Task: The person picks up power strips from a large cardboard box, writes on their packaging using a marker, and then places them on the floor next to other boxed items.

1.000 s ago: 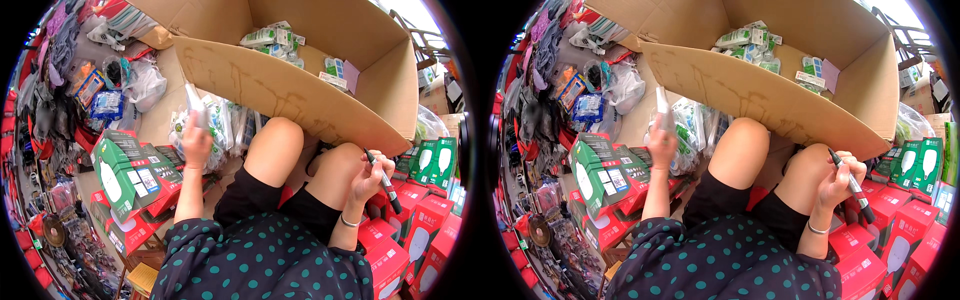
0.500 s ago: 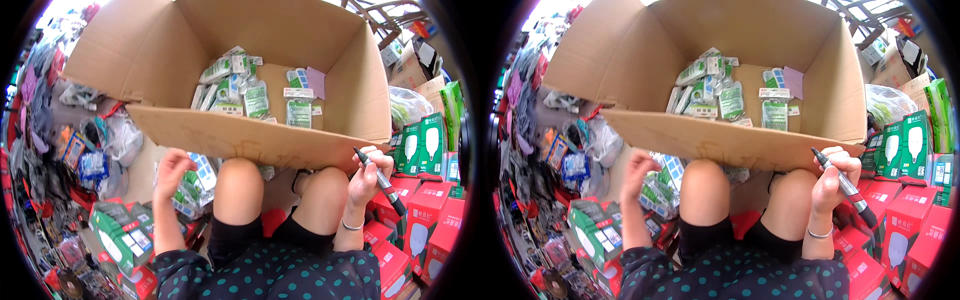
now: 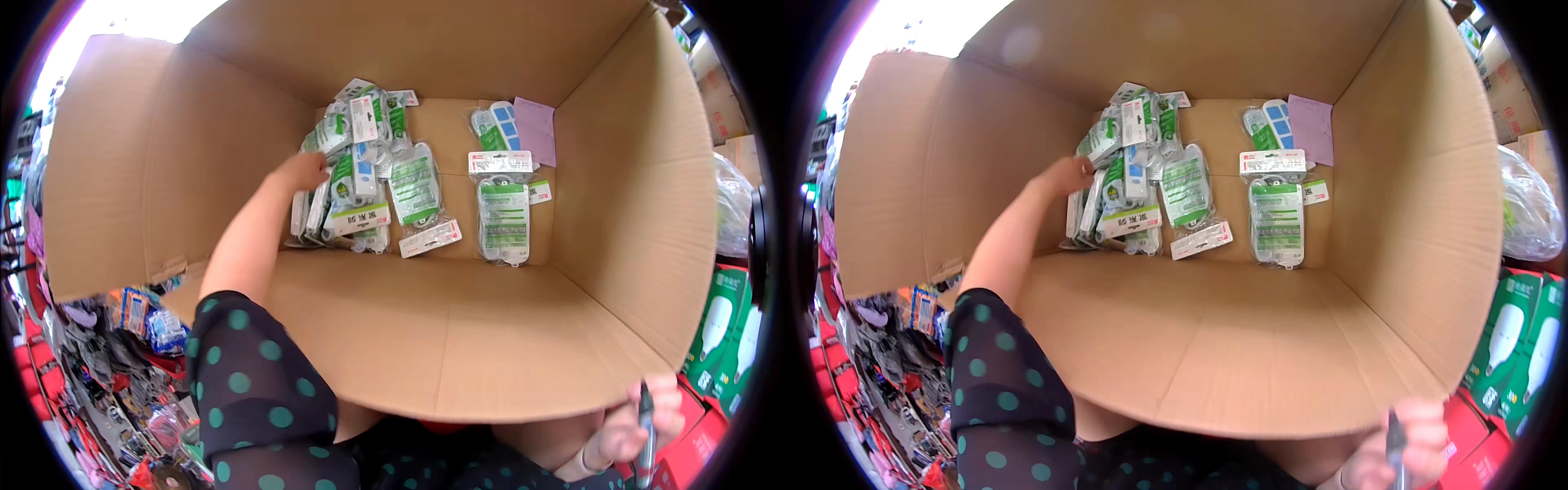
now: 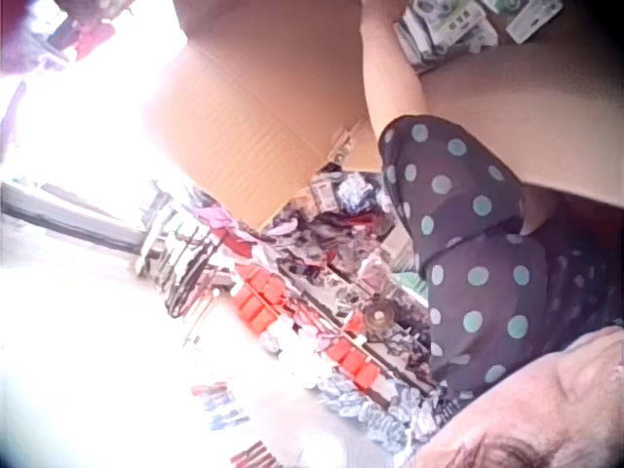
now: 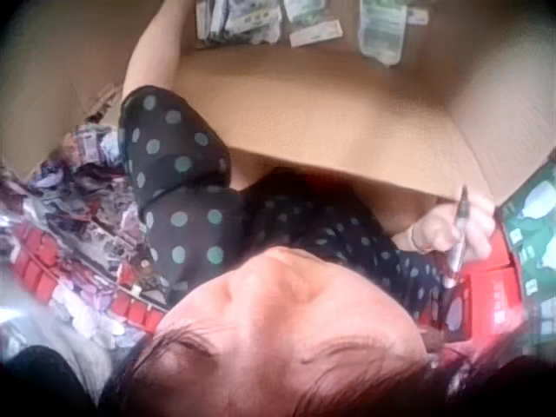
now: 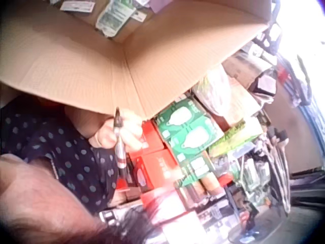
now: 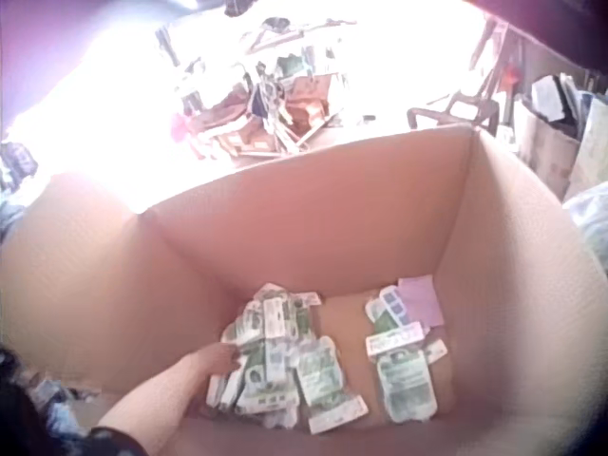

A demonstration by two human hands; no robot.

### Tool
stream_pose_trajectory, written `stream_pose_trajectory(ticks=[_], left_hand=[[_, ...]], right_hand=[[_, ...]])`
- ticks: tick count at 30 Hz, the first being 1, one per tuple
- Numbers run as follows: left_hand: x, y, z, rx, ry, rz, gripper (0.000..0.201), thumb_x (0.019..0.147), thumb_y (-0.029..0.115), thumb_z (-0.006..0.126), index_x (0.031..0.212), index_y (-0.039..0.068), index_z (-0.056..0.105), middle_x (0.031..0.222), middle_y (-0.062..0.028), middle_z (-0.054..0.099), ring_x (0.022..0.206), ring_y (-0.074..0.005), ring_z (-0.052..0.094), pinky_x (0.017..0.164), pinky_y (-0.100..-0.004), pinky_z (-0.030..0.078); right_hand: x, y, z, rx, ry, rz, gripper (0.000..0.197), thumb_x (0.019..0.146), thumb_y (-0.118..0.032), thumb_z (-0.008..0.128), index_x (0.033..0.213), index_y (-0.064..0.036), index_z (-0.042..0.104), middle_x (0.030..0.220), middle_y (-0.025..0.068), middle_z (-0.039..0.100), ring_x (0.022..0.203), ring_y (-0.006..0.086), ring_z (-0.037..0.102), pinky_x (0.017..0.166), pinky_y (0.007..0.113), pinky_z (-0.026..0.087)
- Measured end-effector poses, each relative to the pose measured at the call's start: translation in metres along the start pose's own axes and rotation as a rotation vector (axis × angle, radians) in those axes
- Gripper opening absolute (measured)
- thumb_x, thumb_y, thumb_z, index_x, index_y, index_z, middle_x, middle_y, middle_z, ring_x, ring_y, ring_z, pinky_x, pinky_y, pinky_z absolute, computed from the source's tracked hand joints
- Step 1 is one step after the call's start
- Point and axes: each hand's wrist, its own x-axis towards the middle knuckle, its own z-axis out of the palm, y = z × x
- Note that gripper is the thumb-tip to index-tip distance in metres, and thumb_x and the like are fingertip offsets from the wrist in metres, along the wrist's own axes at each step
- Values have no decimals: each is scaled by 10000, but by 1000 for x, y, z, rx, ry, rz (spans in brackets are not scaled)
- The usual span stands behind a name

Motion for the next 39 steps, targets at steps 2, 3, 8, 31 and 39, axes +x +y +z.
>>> stream_pose_trajectory(ticks=[2,3,8,31,39], left_hand=[[28,-3,42,-27,-179,-16,429,748,374,644,1021,43,651,1029,-218,637,975,-359,605,856,-401,478],[37,-8,69,-66,-196,-90,523,740,431,649,1039,2,636,1055,-239,624,1000,-360,598,869,-402,473],[47,6,157,-452,132,-414,714,652,459,762,1054,-106,588,1026,-256,632,941,-317,636,820,-385,499],[-318,62,-68,-1625,-90,402,512,688,51,694,1168,-39,538,1079,-157,639,982,-265,635,879,-402,511],[-442,48,-52,-1390,42,466,254,616,-38,703,866,-3,675,834,-47,691,723,-98,632,714,-236,505]], right_hand=[[-21,7,-25,-70,148,78,301,854,-395,533,928,-108,481,663,29,377,615,173,371,586,305,309],[-24,11,-25,-92,195,111,301,853,-400,531,924,-111,481,658,23,368,611,170,363,585,305,303],[22,-10,4,-7,-176,82,261,929,-295,401,736,-121,426,622,3,402,561,125,392,513,309,302],[-11,-42,8,535,-35,94,162,804,-41,601,885,-22,462,769,92,504,698,170,495,618,274,425],[-47,-95,-13,722,17,175,189,844,-140,601,886,-25,458,744,77,498,648,147,491,599,260,438]])
